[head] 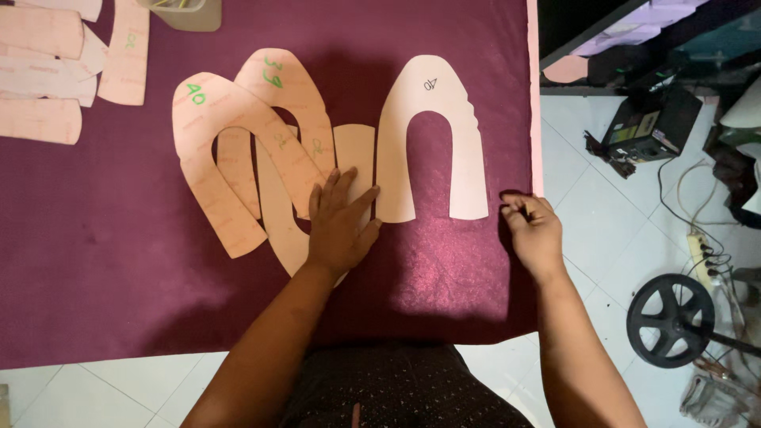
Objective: The person places shoe-shaped paper templates on a maroon fabric and uses a small stick to trace the outlines. They reposition the templates multiple times to mark additional areas on the fabric.
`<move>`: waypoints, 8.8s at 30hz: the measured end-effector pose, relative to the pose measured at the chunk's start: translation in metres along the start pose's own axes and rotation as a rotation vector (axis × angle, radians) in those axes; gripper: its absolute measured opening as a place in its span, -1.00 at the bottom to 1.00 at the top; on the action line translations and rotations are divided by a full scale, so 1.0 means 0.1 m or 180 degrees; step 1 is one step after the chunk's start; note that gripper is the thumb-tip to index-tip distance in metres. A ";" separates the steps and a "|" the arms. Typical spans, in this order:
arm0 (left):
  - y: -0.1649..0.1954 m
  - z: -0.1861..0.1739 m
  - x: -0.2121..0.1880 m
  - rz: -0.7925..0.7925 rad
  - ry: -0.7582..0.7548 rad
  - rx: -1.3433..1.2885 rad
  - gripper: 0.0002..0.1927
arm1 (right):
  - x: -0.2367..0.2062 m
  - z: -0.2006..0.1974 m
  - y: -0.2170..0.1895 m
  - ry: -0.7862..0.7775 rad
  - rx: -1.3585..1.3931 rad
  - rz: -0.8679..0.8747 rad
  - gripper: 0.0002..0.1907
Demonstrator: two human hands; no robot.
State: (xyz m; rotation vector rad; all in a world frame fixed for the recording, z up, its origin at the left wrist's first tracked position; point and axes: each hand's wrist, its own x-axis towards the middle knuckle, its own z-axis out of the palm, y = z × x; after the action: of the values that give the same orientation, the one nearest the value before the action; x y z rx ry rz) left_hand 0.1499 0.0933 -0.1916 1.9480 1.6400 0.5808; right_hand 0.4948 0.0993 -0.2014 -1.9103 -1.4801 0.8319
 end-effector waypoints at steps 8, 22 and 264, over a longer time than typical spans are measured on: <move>-0.01 0.02 0.02 -0.0080 -0.0156 0.0074 -0.45 | -0.07 0.10 -0.20 -0.0155 -0.0460 0.0034 -0.58; -0.05 0.02 0.01 -0.0060 -0.0144 0.0003 -0.46 | -0.09 0.14 -0.21 -0.0116 -0.0714 -0.0112 -0.59; 0.97 0.35 1.04 -0.0665 -0.1589 0.0304 -0.14 | 2.08 1.13 -1.71 -0.1095 -0.1717 -0.2185 -0.80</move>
State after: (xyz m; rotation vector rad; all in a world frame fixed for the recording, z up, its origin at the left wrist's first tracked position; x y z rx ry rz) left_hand 0.2642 0.1796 -0.1576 1.7682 1.5333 -0.0671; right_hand 0.3432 0.3463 -0.1701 -1.4280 -2.5686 0.4688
